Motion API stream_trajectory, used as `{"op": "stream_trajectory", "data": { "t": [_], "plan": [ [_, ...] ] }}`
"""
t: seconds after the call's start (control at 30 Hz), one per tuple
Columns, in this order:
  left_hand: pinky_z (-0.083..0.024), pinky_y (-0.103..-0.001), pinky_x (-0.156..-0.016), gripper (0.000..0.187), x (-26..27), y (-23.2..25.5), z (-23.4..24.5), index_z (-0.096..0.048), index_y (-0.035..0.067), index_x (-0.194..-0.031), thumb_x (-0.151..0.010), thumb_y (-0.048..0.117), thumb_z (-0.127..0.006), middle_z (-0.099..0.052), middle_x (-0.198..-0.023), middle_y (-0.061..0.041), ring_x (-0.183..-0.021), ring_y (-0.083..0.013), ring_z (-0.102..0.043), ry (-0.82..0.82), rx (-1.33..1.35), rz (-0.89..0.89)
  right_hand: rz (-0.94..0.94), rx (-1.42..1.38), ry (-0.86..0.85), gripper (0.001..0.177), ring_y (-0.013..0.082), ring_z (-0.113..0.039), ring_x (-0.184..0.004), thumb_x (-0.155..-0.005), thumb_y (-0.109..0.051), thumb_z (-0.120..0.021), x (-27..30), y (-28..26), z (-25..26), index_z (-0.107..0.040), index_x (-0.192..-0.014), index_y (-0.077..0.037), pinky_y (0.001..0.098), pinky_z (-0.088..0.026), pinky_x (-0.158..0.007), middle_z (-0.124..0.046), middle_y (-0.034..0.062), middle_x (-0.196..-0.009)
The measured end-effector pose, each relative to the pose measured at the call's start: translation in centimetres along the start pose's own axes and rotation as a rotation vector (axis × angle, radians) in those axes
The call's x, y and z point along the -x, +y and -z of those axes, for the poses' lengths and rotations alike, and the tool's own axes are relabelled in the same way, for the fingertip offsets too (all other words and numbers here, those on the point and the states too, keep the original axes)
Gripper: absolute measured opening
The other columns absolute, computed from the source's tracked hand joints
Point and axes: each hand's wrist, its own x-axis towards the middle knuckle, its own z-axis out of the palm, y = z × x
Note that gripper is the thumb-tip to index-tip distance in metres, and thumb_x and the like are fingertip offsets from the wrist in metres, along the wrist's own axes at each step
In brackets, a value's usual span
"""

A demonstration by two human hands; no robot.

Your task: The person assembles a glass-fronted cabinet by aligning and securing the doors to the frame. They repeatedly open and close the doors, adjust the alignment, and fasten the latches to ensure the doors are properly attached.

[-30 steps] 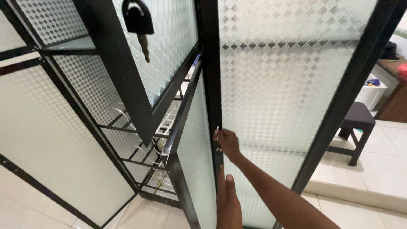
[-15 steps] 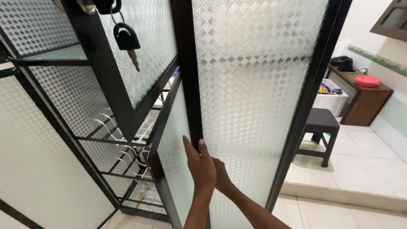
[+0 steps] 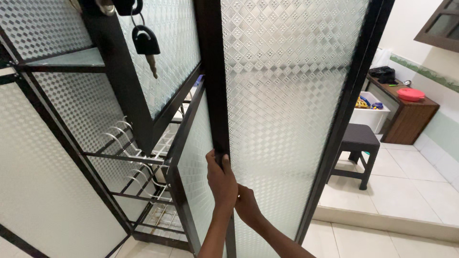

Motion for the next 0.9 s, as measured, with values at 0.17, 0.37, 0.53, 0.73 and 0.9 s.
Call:
{"op": "stream_trajectory", "data": {
  "t": [0.17,0.37,0.53,0.73,0.9],
  "plan": [
    [-0.054,-0.046,-0.091,0.041,0.2,-1.3,0.0,-0.054,0.000,-0.133,-0.106,0.029,-0.047,-0.067,-0.122,-0.019,-0.110,-0.0374,-0.066,0.056,-0.201,-0.162,0.003,-0.060,0.054,0.031,0.0122,-0.068,-0.083,-0.094,-0.003,-0.058,1.6,-1.5,-1.2,-0.062,-0.125,0.001,0.0301,-0.055,-0.070,-0.077,0.0092,-0.098],
    [-0.056,-0.045,-0.080,0.043,1.1,-1.6,0.7,-0.053,-0.003,-0.132,-0.107,0.030,-0.044,-0.065,-0.116,-0.017,-0.099,-0.0352,-0.068,0.001,-0.276,-0.192,-0.211,-0.083,0.010,0.021,0.0135,-0.059,-0.069,-0.102,-0.008,-0.055,3.2,-2.6,-1.4,-0.064,-0.120,-0.001,0.0317,-0.048,-0.060,-0.070,0.0094,-0.083],
    [-0.056,-0.046,-0.079,0.040,2.2,-0.7,1.1,-0.054,-0.001,-0.129,-0.107,0.030,-0.043,-0.064,-0.114,-0.016,-0.097,-0.0343,-0.068,-0.038,-0.284,-0.156,-0.033,0.000,0.016,0.037,0.0063,-0.066,-0.069,-0.099,-0.005,-0.050,3.5,-1.8,-0.6,-0.058,-0.135,-0.002,0.0260,-0.054,-0.060,-0.073,0.0029,-0.087],
    [-0.056,-0.048,-0.078,0.038,4.0,0.1,2.2,-0.053,-0.004,-0.127,-0.105,0.027,-0.048,-0.062,-0.117,-0.020,-0.099,-0.0397,-0.066,-0.013,-0.285,-0.270,-0.288,-0.105,-0.017,0.033,0.0090,-0.055,-0.053,-0.107,-0.014,-0.045,5.5,-1.4,-0.4,-0.063,-0.133,-0.004,0.0285,-0.045,-0.049,-0.064,0.0045,-0.066],
    [-0.057,-0.047,-0.080,0.034,6.1,1.0,2.7,-0.053,-0.003,-0.126,-0.106,0.024,-0.050,-0.062,-0.116,-0.020,-0.101,-0.0390,-0.066,-0.079,-0.344,-0.205,-0.104,-0.137,0.036,0.032,0.0052,-0.050,-0.055,-0.105,-0.013,-0.046,8.0,-0.4,0.0,-0.065,-0.130,-0.005,0.0262,-0.044,-0.049,-0.061,0.0005,-0.067]
  ]
}}
